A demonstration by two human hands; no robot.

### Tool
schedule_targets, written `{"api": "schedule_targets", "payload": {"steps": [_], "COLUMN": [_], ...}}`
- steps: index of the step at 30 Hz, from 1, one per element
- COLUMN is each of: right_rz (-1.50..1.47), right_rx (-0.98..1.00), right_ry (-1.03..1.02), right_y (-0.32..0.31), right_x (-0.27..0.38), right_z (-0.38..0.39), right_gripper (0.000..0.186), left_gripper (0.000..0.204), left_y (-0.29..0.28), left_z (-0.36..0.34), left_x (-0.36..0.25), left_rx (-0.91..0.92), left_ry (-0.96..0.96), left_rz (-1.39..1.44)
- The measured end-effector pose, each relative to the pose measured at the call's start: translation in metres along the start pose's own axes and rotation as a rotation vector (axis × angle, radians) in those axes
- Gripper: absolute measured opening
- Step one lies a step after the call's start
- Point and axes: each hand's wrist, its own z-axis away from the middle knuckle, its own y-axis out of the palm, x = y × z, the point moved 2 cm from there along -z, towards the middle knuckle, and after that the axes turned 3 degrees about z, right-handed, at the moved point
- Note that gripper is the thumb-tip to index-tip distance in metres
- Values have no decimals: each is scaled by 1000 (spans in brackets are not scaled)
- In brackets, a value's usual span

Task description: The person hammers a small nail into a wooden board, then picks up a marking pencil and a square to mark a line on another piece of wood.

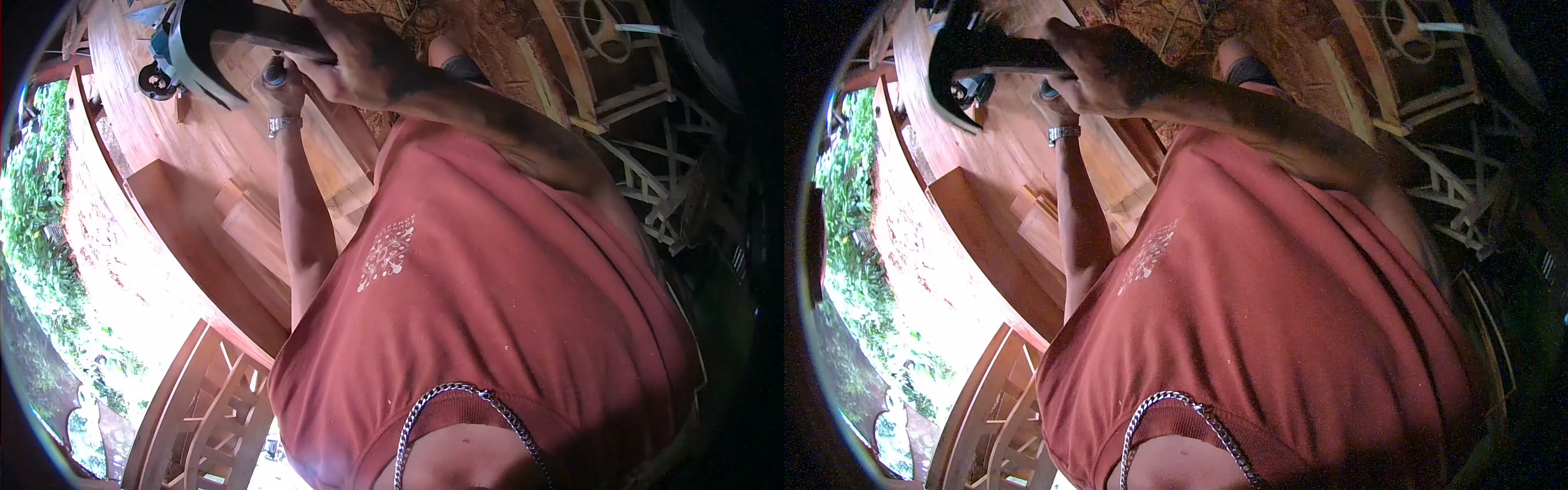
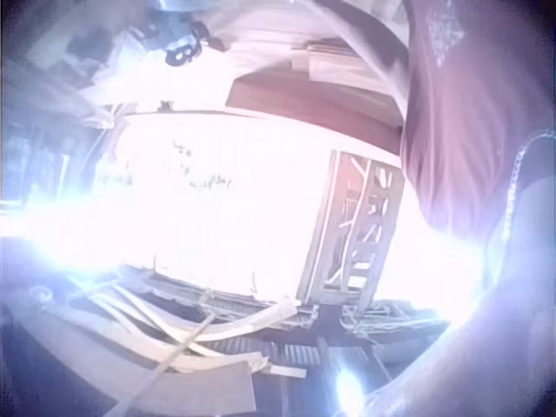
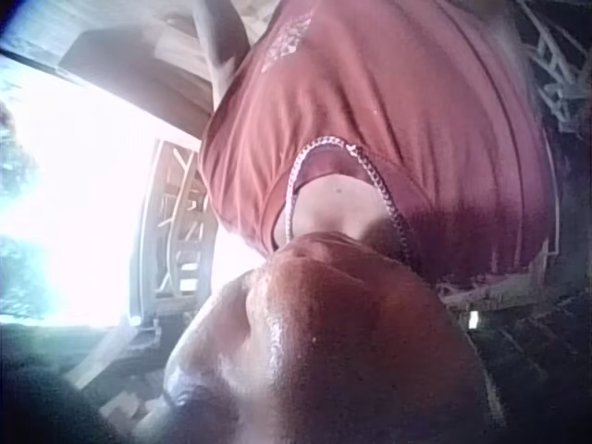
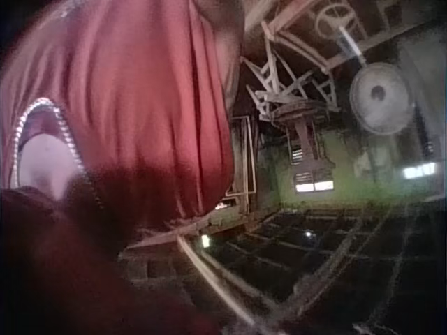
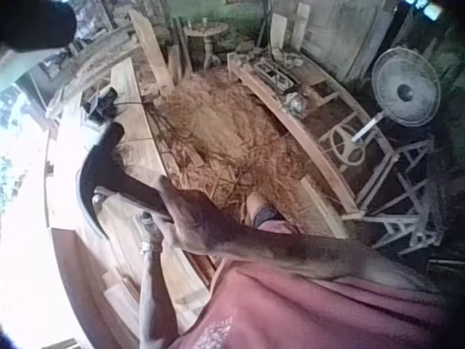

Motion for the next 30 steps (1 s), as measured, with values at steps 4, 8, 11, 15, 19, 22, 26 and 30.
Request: {"api": "schedule_targets", "payload": {"steps": [4,8,11,15,19,22,26,30], "right_rz": [247,546,329,348,215,275,258,221], "right_rx": [263,386,452,207,308,155,279,333], "right_ry": [133,32,324,224,416,145,279,278], "right_y": [23,35,16,14,20,21,15,8], "right_x": [-48,-97,-63,-74,-102,-106,-88,-65], "right_z": [41,101,67,89,102,102,80,41], "right_gripper": [42,35,38,38,39,37,37,39], "left_gripper": [22,32,36,34,25,23,23,32], "left_y": [19,31,9,-7,-4,3,8,10], "left_z": [5,14,-1,-19,-25,-26,-24,-22], "left_x": [7,17,58,47,37,30,10,31], "left_rx": [-74,-30,-414,-587,-450,-226,-175,-17], "left_ry": [142,-73,-416,-475,-382,-370,-221,-218], "left_rz": [98,327,630,821,740,652,400,156]}}
